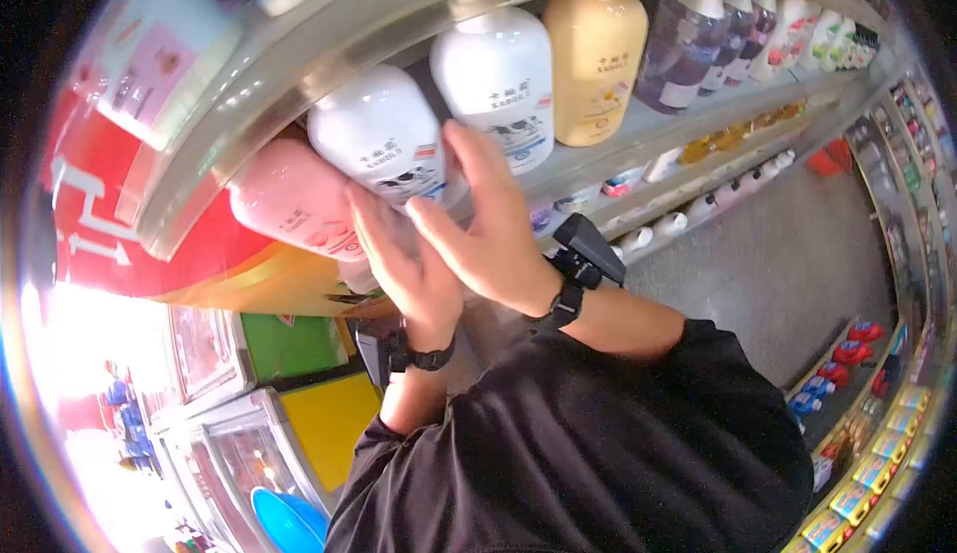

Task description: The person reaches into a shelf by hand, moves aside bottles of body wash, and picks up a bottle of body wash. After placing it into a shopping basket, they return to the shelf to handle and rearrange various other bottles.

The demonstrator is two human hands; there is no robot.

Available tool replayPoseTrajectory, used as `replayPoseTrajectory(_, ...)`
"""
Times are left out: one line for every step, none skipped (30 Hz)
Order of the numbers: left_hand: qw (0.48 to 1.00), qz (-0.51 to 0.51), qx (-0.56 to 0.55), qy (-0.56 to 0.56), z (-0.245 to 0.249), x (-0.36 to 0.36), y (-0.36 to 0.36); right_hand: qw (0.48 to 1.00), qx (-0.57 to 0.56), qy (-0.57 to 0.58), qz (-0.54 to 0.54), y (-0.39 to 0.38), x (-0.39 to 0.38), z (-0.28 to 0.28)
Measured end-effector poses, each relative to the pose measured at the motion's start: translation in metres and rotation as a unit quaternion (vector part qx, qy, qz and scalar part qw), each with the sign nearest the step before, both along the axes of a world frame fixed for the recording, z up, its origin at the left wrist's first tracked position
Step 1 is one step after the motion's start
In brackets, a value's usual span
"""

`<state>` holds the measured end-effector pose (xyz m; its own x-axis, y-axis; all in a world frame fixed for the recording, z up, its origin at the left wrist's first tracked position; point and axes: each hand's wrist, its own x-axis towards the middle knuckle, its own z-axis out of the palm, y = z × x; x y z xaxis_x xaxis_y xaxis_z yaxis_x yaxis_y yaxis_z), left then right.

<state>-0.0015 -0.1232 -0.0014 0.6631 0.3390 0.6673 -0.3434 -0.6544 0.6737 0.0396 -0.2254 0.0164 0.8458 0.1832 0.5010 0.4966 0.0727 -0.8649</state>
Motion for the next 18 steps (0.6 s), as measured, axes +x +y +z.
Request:
replayPoseTrajectory(1.0,-0.007,-0.003,-0.003,-0.001,0.002,0.0,0.999,-0.03,-0.03,-0.017,-0.001,0.002,0.001)
replayPoseTrajectory(1.0,-0.011,-0.008,0.0,-0.002,0.001,0.0,0.999,-0.027,-0.026,-0.017,-0.002,0.002,0.002)
replayPoseTrajectory(0.998,0.016,0.058,0.02,0.003,-0.005,-0.001,0.999,-0.023,-0.02,-0.015,-0.002,0.003,0.002)
replayPoseTrajectory(0.997,0.017,0.069,0.014,-0.001,-0.007,-0.003,1.0,-0.018,-0.018,-0.011,-0.003,0.004,0.001)
replayPoseTrajectory(0.996,0.02,0.082,0.005,-0.005,-0.009,-0.006,1.0,0.006,-0.026,-0.004,-0.002,0.005,-0.003)
replayPoseTrajectory(0.995,0.023,0.094,-0.007,-0.008,-0.011,-0.007,1.0,0.002,-0.014,-0.001,-0.002,0.004,-0.002)
replayPoseTrajectory(0.99,0.028,0.137,-0.033,-0.008,-0.015,-0.002,1.0,-0.001,-0.003,0.003,-0.002,0.004,0.001)
replayPoseTrajectory(0.982,0.057,0.177,-0.046,-0.005,-0.024,0.005,1.0,-0.004,0.007,0.006,-0.002,0.003,0.003)
replayPoseTrajectory(0.971,0.087,0.216,-0.06,0.001,-0.035,0.014,1.0,-0.001,-0.009,-0.001,0.002,0.005,-0.003)
replayPoseTrajectory(0.957,0.116,0.254,-0.075,0.005,-0.038,0.023,0.999,-0.008,-0.026,-0.016,0.003,0.005,-0.002)
replayPoseTrajectory(0.964,0.144,0.2,-0.098,0.003,-0.034,0.034,0.999,-0.015,-0.042,-0.031,0.003,0.004,0.0)
replayPoseTrajectory(0.967,0.172,0.144,-0.12,-0.004,-0.028,0.045,0.997,-0.023,-0.057,-0.044,0.004,0.001,0.001)
replayPoseTrajectory(0.966,0.2,0.086,-0.14,-0.007,-0.026,0.053,0.995,-0.041,-0.075,-0.053,0.005,-0.001,0.003)
replayPoseTrajectory(0.964,0.208,0.098,-0.129,-0.006,-0.028,0.056,0.991,-0.061,-0.096,-0.064,0.006,-0.003,0.006)
replayPoseTrajectory(0.963,0.215,0.107,-0.122,-0.003,-0.03,0.056,0.986,-0.083,-0.119,-0.078,0.005,-0.002,0.008)
replayPoseTrajectory(0.962,0.219,0.116,-0.115,0.0,-0.032,0.054,0.988,-0.062,-0.121,-0.075,0.005,-0.002,0.007)
replayPoseTrajectory(0.962,0.196,0.154,-0.112,0.002,-0.035,0.047,0.989,-0.042,-0.124,-0.072,0.007,-0.002,0.005)
replayPoseTrajectory(0.967,0.145,0.179,-0.105,0.004,-0.033,0.036,0.989,-0.021,-0.126,-0.069,0.006,-0.002,0.003)
